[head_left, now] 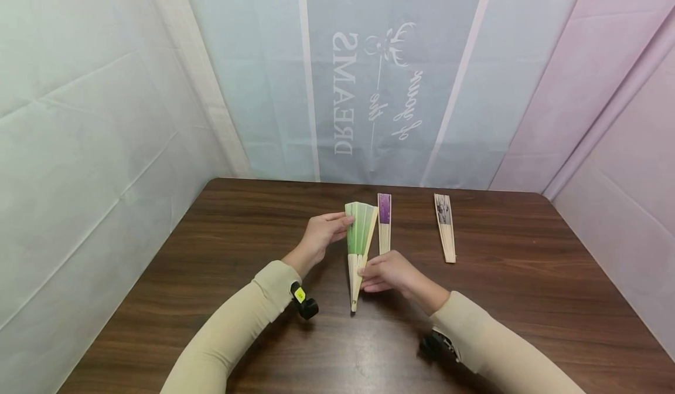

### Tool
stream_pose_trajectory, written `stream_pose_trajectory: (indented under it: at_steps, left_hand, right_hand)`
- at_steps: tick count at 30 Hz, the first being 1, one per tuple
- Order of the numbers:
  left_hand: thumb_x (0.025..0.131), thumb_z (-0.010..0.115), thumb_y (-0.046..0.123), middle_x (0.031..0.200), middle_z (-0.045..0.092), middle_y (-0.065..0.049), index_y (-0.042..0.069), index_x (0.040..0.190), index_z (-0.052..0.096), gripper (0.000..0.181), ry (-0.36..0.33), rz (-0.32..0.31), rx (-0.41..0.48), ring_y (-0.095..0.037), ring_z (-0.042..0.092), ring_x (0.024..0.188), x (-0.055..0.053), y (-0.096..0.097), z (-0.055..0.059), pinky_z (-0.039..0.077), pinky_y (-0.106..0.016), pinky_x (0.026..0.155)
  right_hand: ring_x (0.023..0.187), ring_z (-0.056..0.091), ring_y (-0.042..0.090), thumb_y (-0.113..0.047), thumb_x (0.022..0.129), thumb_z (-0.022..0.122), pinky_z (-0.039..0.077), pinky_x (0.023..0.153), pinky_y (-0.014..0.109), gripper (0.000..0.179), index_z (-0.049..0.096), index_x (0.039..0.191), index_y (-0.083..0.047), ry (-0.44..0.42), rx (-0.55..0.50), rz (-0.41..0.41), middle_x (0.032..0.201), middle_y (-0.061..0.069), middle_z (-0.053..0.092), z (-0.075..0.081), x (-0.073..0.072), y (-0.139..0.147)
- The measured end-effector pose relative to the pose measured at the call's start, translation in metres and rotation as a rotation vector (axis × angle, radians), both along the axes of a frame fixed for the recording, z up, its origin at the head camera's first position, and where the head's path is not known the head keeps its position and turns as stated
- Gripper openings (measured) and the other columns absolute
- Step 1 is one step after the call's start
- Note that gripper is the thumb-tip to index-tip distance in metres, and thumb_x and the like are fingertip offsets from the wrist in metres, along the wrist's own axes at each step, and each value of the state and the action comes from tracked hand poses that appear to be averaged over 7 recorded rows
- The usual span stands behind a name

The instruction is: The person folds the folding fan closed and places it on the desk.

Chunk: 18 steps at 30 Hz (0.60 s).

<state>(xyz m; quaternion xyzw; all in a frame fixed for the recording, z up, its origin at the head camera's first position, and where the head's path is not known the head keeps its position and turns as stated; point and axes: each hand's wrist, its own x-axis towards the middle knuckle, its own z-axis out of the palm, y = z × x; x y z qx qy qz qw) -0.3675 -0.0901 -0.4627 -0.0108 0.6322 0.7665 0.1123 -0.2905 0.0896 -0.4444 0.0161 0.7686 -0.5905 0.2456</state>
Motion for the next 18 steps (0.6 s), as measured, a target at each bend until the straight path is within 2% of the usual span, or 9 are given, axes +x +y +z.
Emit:
stream_pose_trajectory:
  at_steps: [7,18]
  left_hand:
    - [0.086,0.079,0.020,0.121,0.071,-0.017,0.000,0.122,0.069,0.042,0.021,0.009,-0.022,-0.021,0.072,0.104,0.0038,0.0035,0.0019,0.060,-0.033,0.094]
    - [0.087,0.078,0.018,0.122,0.070,-0.017,0.000,0.121,0.069,0.039,0.029,0.009,-0.037,-0.018,0.073,0.100,0.0033,0.0051,-0.0022,0.061,-0.033,0.093]
  right_hand:
    - [0.071,0.073,0.015,-0.003,0.092,0.066,0.066,0.072,0.035,0.021,0.068,0.103,0.014,0.018,0.023,0.010,0.080,0.014,0.075,0.0004,-0.0004,-0.0015]
    - [0.069,0.073,0.016,-0.006,0.091,0.068,0.066,0.069,0.035,0.021,0.070,0.101,0.013,0.050,0.085,0.062,0.085,0.023,0.076,0.0012,-0.0007,-0.0051]
